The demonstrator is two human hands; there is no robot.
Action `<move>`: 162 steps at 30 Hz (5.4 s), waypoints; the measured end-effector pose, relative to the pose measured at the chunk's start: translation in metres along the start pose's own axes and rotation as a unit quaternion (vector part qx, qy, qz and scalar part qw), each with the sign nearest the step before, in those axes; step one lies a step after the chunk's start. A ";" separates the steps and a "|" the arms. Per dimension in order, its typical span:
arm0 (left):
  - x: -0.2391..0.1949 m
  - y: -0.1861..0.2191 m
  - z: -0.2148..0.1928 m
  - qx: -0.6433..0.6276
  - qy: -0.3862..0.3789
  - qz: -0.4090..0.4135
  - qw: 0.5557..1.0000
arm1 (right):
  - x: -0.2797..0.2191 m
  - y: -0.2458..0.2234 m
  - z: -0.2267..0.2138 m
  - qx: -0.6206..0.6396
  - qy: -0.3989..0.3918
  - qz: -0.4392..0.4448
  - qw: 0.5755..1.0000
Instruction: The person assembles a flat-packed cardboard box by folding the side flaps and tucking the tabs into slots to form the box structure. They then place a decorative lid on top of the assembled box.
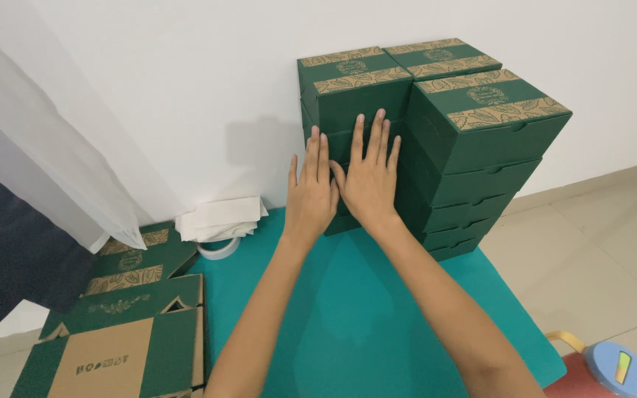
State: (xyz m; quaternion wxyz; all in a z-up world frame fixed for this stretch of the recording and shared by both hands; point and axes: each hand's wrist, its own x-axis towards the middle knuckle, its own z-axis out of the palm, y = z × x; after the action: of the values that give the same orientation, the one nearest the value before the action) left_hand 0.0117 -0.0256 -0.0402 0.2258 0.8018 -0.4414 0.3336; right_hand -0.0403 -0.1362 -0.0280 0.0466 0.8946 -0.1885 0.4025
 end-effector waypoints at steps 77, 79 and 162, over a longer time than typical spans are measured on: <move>-0.330 -0.116 -0.256 -0.064 -0.359 -0.127 0.923 | -0.325 0.002 -0.054 0.018 -0.309 -0.178 0.934; -0.329 -0.119 -0.256 -0.064 -0.357 -0.122 0.924 | -0.326 0.002 -0.054 0.021 -0.305 -0.178 0.936; -0.294 -0.021 -0.323 -0.031 -0.015 -0.517 0.855 | -0.280 -0.012 -0.091 0.299 -0.399 -0.094 0.862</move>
State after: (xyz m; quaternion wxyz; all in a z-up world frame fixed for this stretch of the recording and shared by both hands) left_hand -0.1922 0.3607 -0.0392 0.3836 0.9121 0.0233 0.1427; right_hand -0.2690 -0.0202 -0.1724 -0.2644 0.9632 0.0230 0.0421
